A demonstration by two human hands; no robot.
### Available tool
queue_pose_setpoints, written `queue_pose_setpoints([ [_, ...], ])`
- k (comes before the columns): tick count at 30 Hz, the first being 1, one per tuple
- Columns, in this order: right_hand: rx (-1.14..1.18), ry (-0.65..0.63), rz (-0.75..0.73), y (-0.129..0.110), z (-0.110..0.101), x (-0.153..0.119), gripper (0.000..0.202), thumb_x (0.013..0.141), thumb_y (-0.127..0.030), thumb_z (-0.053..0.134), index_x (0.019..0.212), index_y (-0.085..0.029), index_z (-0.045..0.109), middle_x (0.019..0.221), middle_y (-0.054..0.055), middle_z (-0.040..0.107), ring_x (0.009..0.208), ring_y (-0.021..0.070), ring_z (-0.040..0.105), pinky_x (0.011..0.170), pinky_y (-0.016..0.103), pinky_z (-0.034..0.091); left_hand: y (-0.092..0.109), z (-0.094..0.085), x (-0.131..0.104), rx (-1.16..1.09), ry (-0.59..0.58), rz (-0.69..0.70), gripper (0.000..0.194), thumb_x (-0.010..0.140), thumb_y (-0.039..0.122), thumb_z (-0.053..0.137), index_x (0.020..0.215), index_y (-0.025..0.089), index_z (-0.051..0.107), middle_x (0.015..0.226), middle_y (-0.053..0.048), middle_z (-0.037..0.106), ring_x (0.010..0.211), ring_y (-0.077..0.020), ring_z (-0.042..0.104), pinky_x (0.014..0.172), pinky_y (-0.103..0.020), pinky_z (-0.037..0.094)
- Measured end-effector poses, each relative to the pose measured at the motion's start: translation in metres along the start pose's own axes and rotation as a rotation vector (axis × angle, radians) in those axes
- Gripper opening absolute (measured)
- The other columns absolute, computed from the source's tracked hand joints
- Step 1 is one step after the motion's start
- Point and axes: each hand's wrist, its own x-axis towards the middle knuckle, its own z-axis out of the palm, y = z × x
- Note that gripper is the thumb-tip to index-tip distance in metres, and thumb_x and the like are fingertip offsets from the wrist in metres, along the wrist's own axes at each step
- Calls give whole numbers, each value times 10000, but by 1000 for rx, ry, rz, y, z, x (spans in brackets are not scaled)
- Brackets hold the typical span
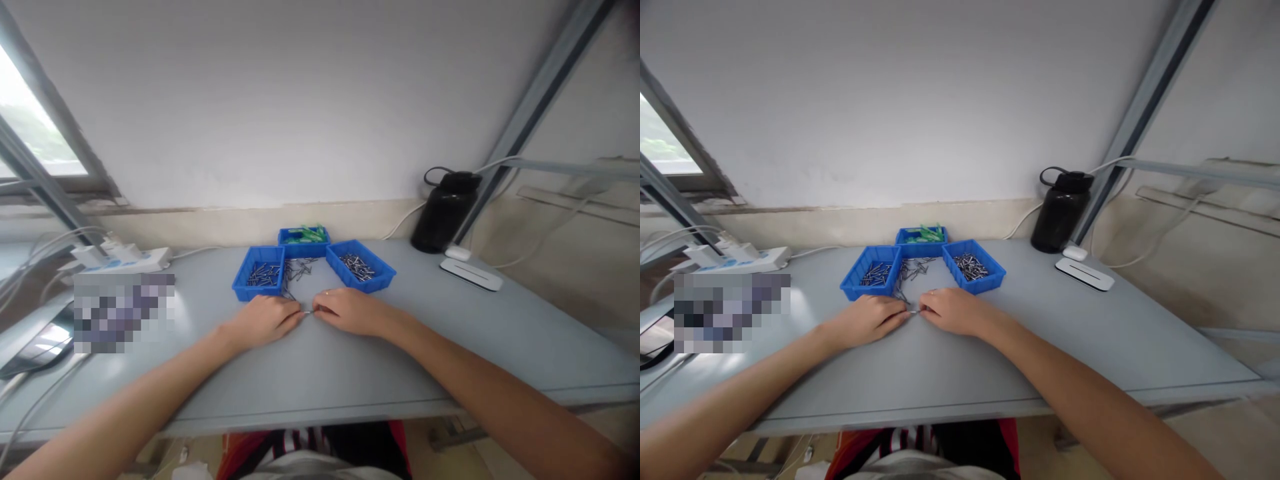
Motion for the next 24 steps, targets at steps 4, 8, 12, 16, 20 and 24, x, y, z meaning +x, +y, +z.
queue_pose_setpoints([
  [4,7,-4,15,-1,-2,0,156,918,-220,451,902,-192,603,852,33,647,778,170,597,694,277,406,0,0,0,2,-10,-9,340,978,355,328,849,191,596,806,-27,656,736,-156,614,633,-248,407],
  [8,8,-20,23,-1,-2,0,165,918,-226,449,926,-191,610,882,40,657,802,181,604,710,288,411,0,0,1,3,-13,-6,325,972,341,337,850,190,597,815,-31,657,736,-156,612,623,-246,394],
  [12,-6,-44,32,-1,-2,0,170,920,-235,452,943,-188,614,895,48,662,810,185,607,714,289,413,0,0,1,24,-14,-5,290,965,326,355,856,196,590,828,-20,659,735,-155,615,595,-252,374],
  [16,-6,-39,31,-1,-1,0,171,919,-230,455,957,-188,617,896,49,663,812,184,605,713,288,410,0,0,0,32,-14,-2,277,961,318,363,850,195,585,822,-15,657,733,-152,618,585,-254,369],
  [20,-5,-38,23,0,-1,-1,169,916,-229,456,947,-188,617,890,47,659,803,183,605,704,287,405,1,0,1,39,-26,-3,281,963,322,362,846,191,582,813,-17,654,729,-150,618,590,-246,377],
  [24,12,-45,31,-1,-2,-1,179,914,-226,448,954,-189,618,905,51,658,818,186,607,710,288,409,2,-2,1,41,-35,-16,281,966,326,358,851,194,578,825,-17,661,738,-151,618,596,-240,381],
])
